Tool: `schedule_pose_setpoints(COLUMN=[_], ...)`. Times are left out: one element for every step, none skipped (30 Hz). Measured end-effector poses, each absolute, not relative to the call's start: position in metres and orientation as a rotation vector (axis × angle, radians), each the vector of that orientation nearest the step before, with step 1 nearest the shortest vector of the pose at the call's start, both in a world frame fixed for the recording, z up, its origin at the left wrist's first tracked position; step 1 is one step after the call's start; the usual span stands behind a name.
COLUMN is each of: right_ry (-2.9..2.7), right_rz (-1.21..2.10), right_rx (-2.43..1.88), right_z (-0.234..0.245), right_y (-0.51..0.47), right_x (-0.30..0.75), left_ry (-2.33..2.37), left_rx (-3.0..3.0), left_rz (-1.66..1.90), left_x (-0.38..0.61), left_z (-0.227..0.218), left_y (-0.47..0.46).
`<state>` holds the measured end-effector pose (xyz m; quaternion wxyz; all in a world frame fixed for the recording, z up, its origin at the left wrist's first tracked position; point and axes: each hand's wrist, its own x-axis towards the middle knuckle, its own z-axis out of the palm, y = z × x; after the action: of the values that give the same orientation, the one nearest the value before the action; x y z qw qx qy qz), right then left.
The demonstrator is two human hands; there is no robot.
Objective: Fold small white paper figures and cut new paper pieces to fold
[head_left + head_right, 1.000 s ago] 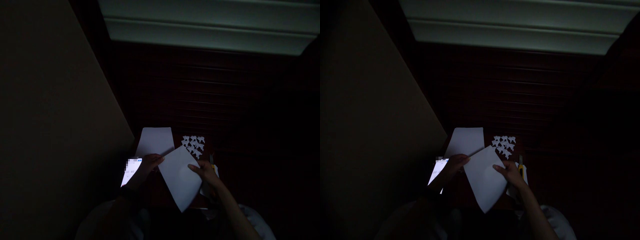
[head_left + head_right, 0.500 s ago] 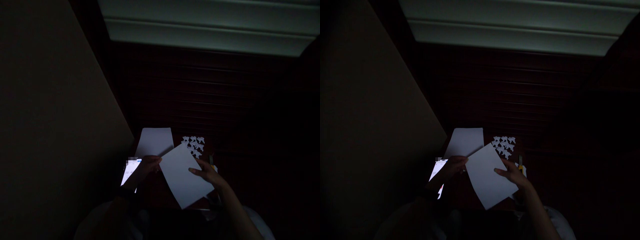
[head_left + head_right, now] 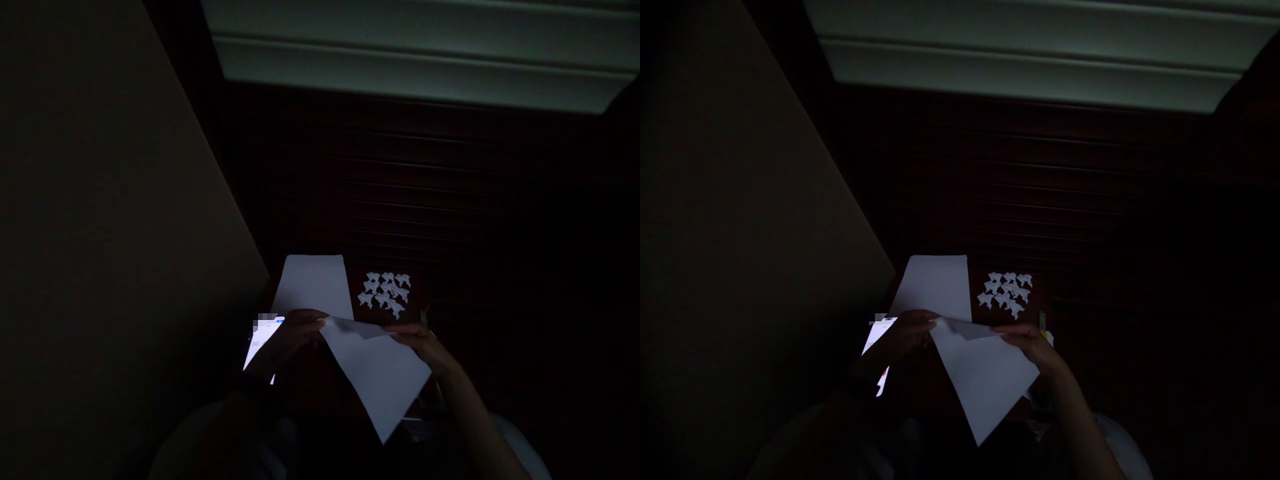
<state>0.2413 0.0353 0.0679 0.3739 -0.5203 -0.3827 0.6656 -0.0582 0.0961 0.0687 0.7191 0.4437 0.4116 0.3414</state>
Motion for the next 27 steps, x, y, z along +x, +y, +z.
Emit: schedule_pose_setpoints(right_ry=[-1.015, -1.043, -1.065, -1.076, -1.080, -1.077, -1.071, -1.066, -1.065, -1.069, -1.077, -1.083, -1.084, -1.073, -1.053, -1.024, -0.994, -0.975, -0.970, -0.970, -0.974, -0.978, -0.980, -0.979, -0.975, -0.973, -0.967], right_rz=[1.696, 1.687, 1.679, 1.669, 1.657, 1.643, 1.632, 1.623, 1.616, 1.612, 1.612, 1.613, 1.620, 1.628, 1.640, 1.656, 1.670, 1.691, 1.715, 1.736, 1.765, 1.790, 1.812, 1.831, 1.836, 1.838, 1.833], right_rx=[-1.338, -1.343, -1.350, -1.357, -1.364, -1.369, -1.370, -1.366, -1.364, -1.365, -1.369, -1.374, -1.376, -1.366, -1.343, -1.302, -1.247, -1.201, -1.167, -1.141, -1.128, -1.124, -1.130, -1.150, -1.181, -1.219, -1.261], right_z=[0.067, 0.067, 0.067, 0.067, 0.066, 0.066, 0.065, 0.064, 0.063, 0.063, 0.063, 0.064, 0.065, 0.068, 0.071, 0.075, 0.080, 0.084, 0.088, 0.091, 0.093, 0.093, 0.091, 0.088, 0.084, 0.080, 0.076], right_y=[0.035, 0.035, 0.035, 0.035, 0.035, 0.036, 0.036, 0.036, 0.037, 0.037, 0.038, 0.038, 0.038, 0.038, 0.037, 0.036, 0.035, 0.034, 0.033, 0.032, 0.031, 0.031, 0.031, 0.031, 0.031, 0.031, 0.032], right_x=[0.240, 0.239, 0.237, 0.235, 0.234, 0.232, 0.232, 0.232, 0.233, 0.235, 0.237, 0.239, 0.240, 0.240, 0.240, 0.238, 0.236, 0.233, 0.231, 0.229, 0.228, 0.228, 0.229, 0.232, 0.235, 0.238, 0.241], left_ry=[0.895, 0.881, 0.869, 0.863, 0.864, 0.872, 0.884, 0.898, 0.912, 0.927, 0.942, 0.958, 0.971, 0.979, 0.982, 0.979, 0.974, 0.973, 0.976, 0.980, 0.983, 0.984, 0.980, 0.973, 0.965, 0.958, 0.950], left_rx=[0.950, 0.922, 0.897, 0.878, 0.865, 0.858, 0.858, 0.864, 0.879, 0.905, 0.940, 0.985, 1.033, 1.081, 1.123, 1.153, 1.169, 1.170, 1.158, 1.139, 1.117, 1.097, 1.082, 1.068, 1.054, 1.035, 1.013], left_rz=[0.783, 0.807, 0.822, 0.831, 0.840, 0.847, 0.849, 0.850, 0.843, 0.829, 0.807, 0.779, 0.745, 0.708, 0.676, 0.653, 0.639, 0.638, 0.644, 0.650, 0.656, 0.660, 0.660, 0.654, 0.650, 0.648, 0.651], left_x=[-0.057, -0.055, -0.054, -0.052, -0.051, -0.051, -0.050, -0.051, -0.052, -0.053, -0.055, -0.057, -0.059, -0.061, -0.062, -0.063, -0.063, -0.063, -0.062, -0.062, -0.061, -0.061, -0.061, -0.061, -0.061, -0.060, -0.060], left_z=[0.069, 0.070, 0.072, 0.073, 0.074, 0.075, 0.076, 0.076, 0.076, 0.075, 0.074, 0.074, 0.073, 0.073, 0.073, 0.073, 0.073, 0.074, 0.074, 0.075, 0.076, 0.076, 0.076, 0.077, 0.077, 0.077, 0.077], left_y=[0.096, 0.095, 0.095, 0.094, 0.094, 0.093, 0.093, 0.093, 0.093, 0.094, 0.094, 0.095, 0.095, 0.095, 0.095, 0.095, 0.095, 0.094, 0.094, 0.094, 0.093, 0.093, 0.093, 0.093, 0.093, 0.093, 0.093])
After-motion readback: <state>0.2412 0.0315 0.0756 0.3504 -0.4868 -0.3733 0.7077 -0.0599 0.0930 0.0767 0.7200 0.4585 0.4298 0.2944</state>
